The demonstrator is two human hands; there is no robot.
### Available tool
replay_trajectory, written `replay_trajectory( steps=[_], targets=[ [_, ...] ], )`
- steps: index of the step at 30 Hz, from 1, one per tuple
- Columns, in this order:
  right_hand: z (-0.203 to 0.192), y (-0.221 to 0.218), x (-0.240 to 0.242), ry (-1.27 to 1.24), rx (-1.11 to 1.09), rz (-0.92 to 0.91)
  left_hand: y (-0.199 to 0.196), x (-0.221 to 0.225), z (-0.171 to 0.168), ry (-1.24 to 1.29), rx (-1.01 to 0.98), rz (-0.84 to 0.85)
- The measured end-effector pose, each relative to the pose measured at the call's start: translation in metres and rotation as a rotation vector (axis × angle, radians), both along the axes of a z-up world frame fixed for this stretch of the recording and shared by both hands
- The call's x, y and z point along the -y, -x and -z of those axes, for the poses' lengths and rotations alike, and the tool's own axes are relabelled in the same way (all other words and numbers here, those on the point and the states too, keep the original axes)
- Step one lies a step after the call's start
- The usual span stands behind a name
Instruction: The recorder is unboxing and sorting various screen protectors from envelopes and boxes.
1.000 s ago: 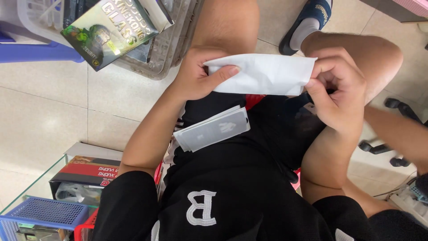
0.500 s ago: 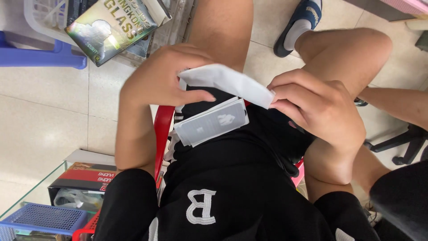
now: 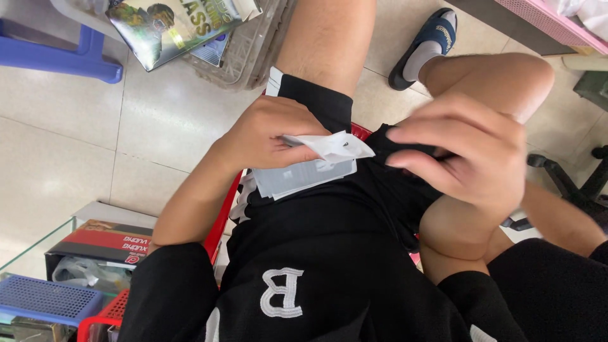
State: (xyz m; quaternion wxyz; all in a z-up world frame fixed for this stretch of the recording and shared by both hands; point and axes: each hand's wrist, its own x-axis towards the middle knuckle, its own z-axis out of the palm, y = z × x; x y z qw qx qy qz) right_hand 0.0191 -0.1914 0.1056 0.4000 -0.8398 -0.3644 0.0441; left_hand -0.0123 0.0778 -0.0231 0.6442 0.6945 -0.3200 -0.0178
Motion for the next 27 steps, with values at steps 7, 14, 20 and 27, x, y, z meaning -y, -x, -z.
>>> replay_trajectory(
  steps=[7, 14, 20, 27],
  targets=[
    [0.011, 0.024, -0.011, 0.066, 0.057, -0.085, 0.001, 0.008, -0.011, 0.122, 0.126, -0.092],
    [0.014, 0.031, -0.009, 0.108, 0.126, -0.083, 0.008, 0.016, -0.008, 0.094, 0.148, -0.124],
    [0.009, 0.027, -0.012, 0.234, 0.112, -0.097, 0.008, 0.011, -0.011, 0.055, 0.154, -0.108],
    [-0.014, 0.015, -0.021, 0.303, 0.134, -0.227, 0.001, -0.002, -0.057, -0.082, 0.526, -0.115]
  ],
)
